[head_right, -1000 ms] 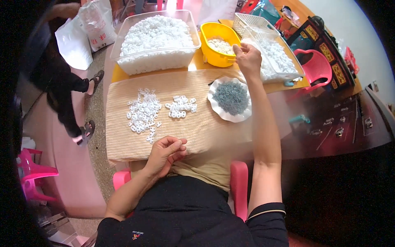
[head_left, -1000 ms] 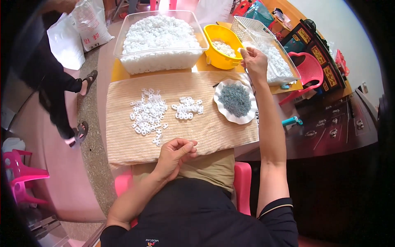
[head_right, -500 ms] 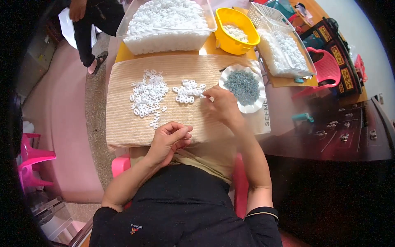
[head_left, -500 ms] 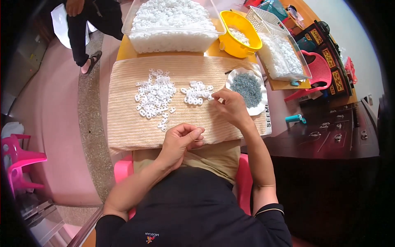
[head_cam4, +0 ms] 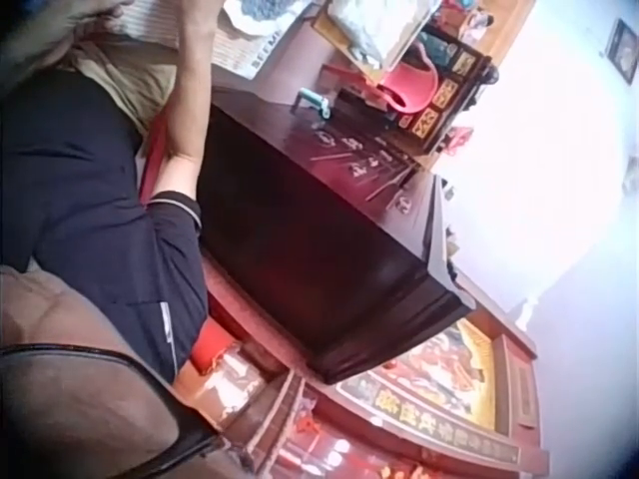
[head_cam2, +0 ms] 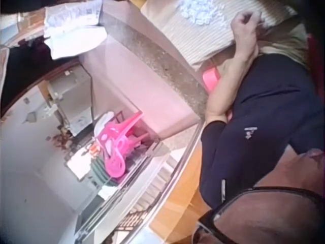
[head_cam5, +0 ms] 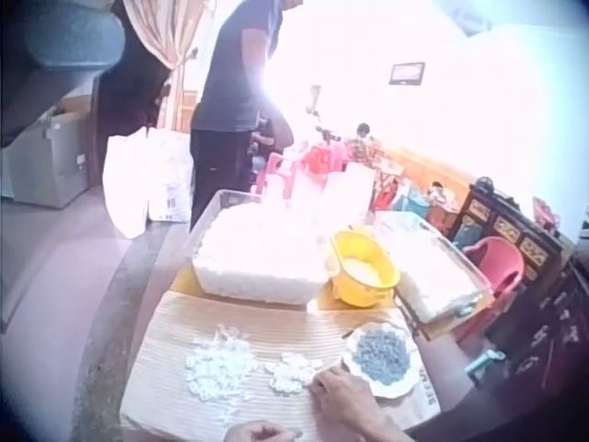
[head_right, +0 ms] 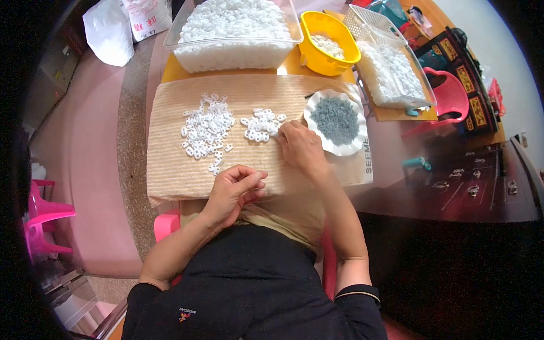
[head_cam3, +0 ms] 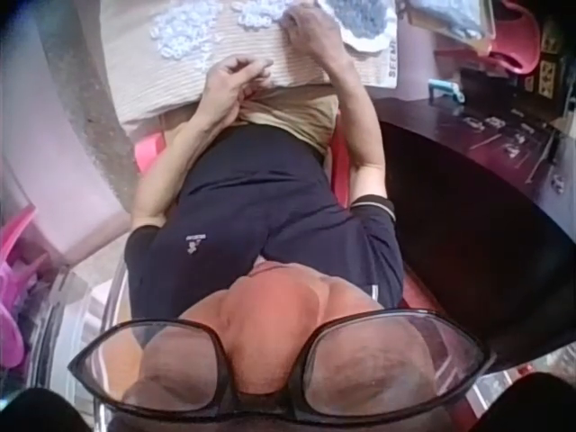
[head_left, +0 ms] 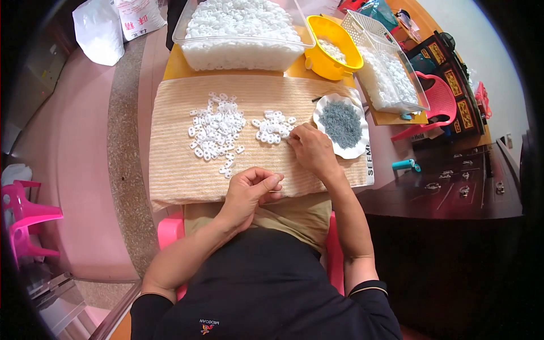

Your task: Manually assembling small white plastic components by inserting tiny grey pieces into them.

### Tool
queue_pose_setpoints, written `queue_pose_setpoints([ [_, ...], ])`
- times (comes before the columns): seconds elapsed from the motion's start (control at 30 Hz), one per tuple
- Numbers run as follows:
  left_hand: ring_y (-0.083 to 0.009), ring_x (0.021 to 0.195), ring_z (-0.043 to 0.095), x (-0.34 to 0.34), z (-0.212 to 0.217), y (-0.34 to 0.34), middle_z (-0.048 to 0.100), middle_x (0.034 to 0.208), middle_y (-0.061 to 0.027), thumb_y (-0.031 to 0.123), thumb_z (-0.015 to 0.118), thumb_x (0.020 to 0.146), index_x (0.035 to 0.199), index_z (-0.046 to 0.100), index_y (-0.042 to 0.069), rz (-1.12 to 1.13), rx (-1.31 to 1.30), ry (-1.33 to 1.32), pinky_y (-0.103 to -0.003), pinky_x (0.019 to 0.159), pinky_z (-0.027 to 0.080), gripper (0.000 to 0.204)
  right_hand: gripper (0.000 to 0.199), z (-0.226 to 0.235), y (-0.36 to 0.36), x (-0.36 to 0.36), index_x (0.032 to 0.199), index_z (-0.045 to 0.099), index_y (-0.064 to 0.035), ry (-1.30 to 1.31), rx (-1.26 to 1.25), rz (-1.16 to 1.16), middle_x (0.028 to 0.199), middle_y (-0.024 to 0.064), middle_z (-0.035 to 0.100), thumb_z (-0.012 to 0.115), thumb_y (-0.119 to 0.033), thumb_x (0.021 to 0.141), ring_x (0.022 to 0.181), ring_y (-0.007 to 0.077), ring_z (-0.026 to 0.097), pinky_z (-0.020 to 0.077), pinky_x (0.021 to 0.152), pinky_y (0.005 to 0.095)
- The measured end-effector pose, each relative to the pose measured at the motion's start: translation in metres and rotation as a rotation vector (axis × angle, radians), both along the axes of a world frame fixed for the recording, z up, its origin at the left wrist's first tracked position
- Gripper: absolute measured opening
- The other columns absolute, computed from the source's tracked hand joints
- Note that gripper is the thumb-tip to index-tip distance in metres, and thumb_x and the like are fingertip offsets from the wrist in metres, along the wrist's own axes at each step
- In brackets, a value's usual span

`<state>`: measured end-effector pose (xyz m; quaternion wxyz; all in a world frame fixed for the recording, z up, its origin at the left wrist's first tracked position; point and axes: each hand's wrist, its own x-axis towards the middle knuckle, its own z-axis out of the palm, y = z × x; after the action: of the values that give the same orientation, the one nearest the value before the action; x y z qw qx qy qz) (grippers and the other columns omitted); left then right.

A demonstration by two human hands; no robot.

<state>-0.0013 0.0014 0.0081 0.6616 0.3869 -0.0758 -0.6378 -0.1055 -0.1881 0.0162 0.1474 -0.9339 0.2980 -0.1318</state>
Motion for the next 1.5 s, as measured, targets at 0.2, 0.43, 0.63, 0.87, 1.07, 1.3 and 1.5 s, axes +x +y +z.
queue_pose_setpoints([
  [0.2, -0.0103, 0.075, 0.064, 0.0, -0.004, 0.0, 0.067, 0.091, -0.0047, 0.013, 0.066, 0.09, 0.096, 0.063, 0.003, 0.01, 0.011, -0.012, -0.025, 0.07, 0.056, 0.012, 0.009, 0.002, 0.015, -0.012, 0.087, 0.066, -0.0015, -0.234, 0.2, 0.021, 0.067, 0.0111, 0.062, 0.067, -0.007, 0.081, 0.059, 0.0198, 0.059, 0.0456, 0.056, 0.032],
  [0.43, -0.0115, 0.078, 0.064, -0.002, 0.002, -0.002, 0.066, 0.088, -0.0047, 0.014, 0.062, 0.092, 0.098, 0.062, 0.003, 0.069, -0.026, 0.109, -0.027, 0.073, 0.056, 0.012, 0.007, 0.025, 0.066, -0.025, 0.086, 0.065, -0.0008, -0.369, 0.671, 0.127, 0.069, 0.0001, 0.059, 0.071, 0.0, 0.081, 0.062, 0.0045, 0.052, 0.0409, 0.055, 0.0199],
  [0.63, -0.013, 0.076, 0.065, 0.001, 0.001, -0.001, 0.067, 0.088, -0.0066, 0.011, 0.063, 0.091, 0.097, 0.062, 0.003, -0.018, -0.032, 0.134, -0.026, 0.071, 0.057, 0.01, 0.014, 0.022, 0.061, -0.034, 0.094, 0.066, -0.0007, -0.438, 0.542, 0.292, 0.084, 0.0079, 0.064, 0.07, 0.001, 0.08, 0.073, 0.0142, 0.061, 0.0469, 0.061, 0.0246],
  [0.87, -0.0133, 0.077, 0.066, 0.0, 0.0, 0.0, 0.066, 0.088, -0.0066, 0.008, 0.066, 0.088, 0.102, 0.06, 0.003, -0.024, -0.052, 0.149, -0.027, 0.072, 0.058, 0.015, 0.023, 0.028, 0.068, -0.039, 0.104, 0.066, -0.0001, -0.468, 0.56, 0.324, 0.096, 0.0108, 0.065, 0.066, -0.002, 0.082, 0.075, 0.0197, 0.064, 0.0503, 0.066, 0.0283],
  [1.07, -0.0141, 0.077, 0.066, 0.002, 0.0, 0.001, 0.066, 0.087, -0.0071, 0.007, 0.066, 0.088, 0.102, 0.06, 0.002, 0.037, -0.03, 0.123, -0.028, 0.072, 0.058, 0.016, 0.012, 0.03, 0.037, -0.062, 0.095, 0.067, 0.0004, -0.511, 0.35, -0.056, 0.087, 0.0074, 0.064, 0.067, 0.001, 0.083, 0.07, 0.0099, 0.056, 0.0457, 0.061, 0.0228],
  [1.3, -0.0168, 0.076, 0.066, -0.003, 0.001, 0.0, 0.066, 0.086, -0.008, 0.006, 0.066, 0.088, 0.1, 0.06, 0.003, -0.006, -0.045, 0.072, -0.029, 0.072, 0.057, 0.014, 0.017, 0.029, -0.027, -0.08, 0.097, 0.068, -0.0024, -0.172, -0.025, -0.275, 0.091, 0.0115, 0.065, 0.068, -0.011, 0.082, 0.071, 0.024, 0.062, 0.0484, 0.065, 0.0334],
  [1.5, -0.017, 0.076, 0.066, -0.005, 0.001, 0.001, 0.066, 0.085, -0.0085, 0.006, 0.066, 0.088, 0.099, 0.061, 0.002, -0.023, -0.04, 0.067, -0.029, 0.072, 0.057, 0.013, 0.018, 0.022, -0.039, -0.076, 0.096, 0.07, -0.0035, 0.016, -0.12, -0.252, 0.095, 0.0129, 0.064, 0.065, -0.016, 0.083, 0.083, 0.0332, 0.063, 0.0493, 0.073, 0.0414],
])
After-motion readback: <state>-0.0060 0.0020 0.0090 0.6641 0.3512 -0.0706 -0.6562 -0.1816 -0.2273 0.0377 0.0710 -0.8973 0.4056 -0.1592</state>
